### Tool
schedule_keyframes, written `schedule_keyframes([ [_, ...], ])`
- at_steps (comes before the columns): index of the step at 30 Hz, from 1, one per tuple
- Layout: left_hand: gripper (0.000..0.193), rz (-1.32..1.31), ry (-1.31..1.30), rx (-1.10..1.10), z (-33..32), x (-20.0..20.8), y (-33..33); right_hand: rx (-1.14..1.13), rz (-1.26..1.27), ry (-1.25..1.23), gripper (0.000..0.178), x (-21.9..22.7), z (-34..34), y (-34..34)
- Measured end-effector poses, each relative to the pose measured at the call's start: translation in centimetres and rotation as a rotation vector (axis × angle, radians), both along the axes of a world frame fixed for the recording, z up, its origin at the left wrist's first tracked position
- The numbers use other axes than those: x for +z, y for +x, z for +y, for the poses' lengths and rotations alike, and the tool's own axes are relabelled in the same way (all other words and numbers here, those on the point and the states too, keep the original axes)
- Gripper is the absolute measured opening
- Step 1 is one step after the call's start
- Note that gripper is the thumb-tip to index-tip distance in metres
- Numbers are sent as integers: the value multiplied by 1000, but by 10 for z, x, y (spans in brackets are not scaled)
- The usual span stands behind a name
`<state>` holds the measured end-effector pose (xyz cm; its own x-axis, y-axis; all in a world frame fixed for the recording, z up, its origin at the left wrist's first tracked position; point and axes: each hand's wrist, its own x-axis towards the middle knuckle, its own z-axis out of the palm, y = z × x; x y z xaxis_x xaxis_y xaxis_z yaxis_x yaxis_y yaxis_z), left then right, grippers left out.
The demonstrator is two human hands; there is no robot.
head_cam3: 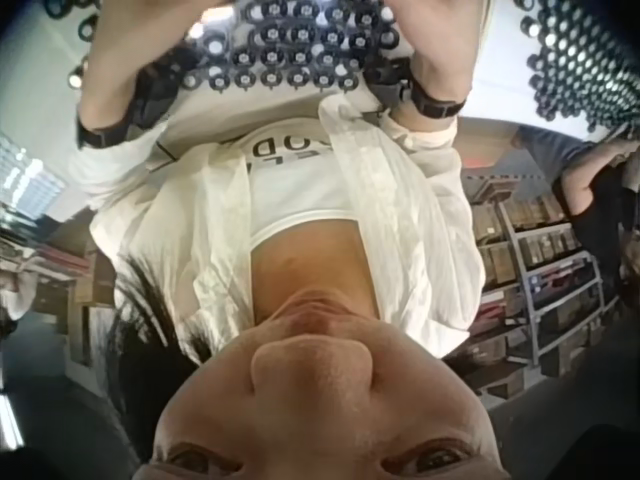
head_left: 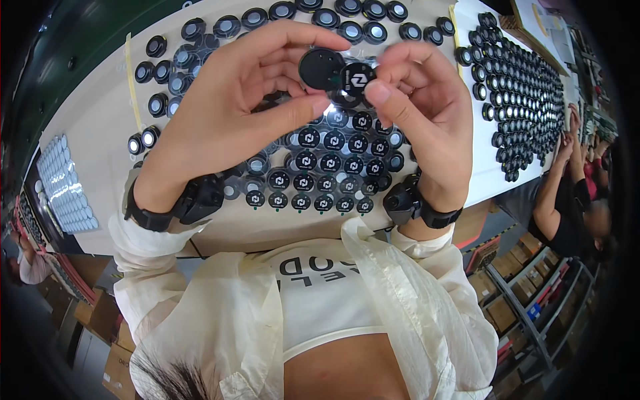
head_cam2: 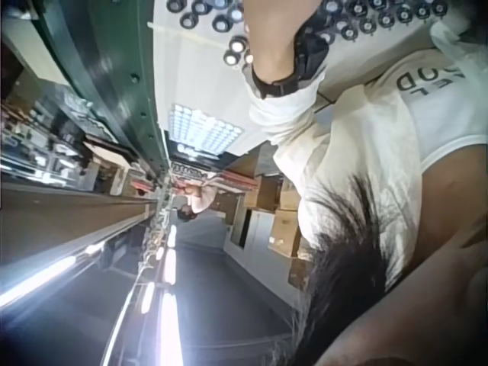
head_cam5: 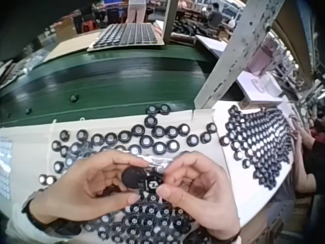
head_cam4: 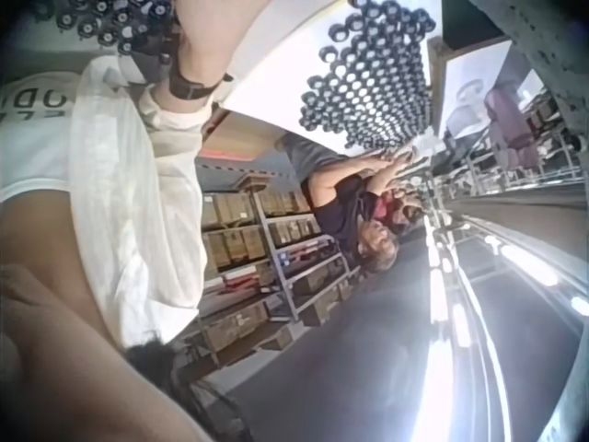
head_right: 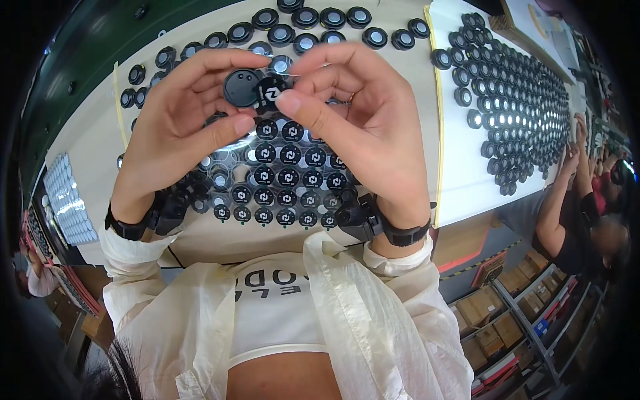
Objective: Manually assembling or inspecting small circular black components on a production line.
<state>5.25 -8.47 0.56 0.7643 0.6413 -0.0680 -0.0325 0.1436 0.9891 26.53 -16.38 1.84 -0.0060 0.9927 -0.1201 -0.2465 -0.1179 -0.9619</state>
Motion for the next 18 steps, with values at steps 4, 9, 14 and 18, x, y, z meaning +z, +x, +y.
schedule_keyframes([
  [4,47,101,207,37,-5,0,1,-57,-20,53,21,-2,1,-4],
  [9,46,163,192,110,-12,6,5,-78,-103,58,20,-5,1,-9],
  [14,42,100,139,144,-15,5,6,-109,-97,61,17,-8,2,-13],
  [18,41,88,121,160,-16,4,8,-114,-60,80,15,-10,2,-13],
])
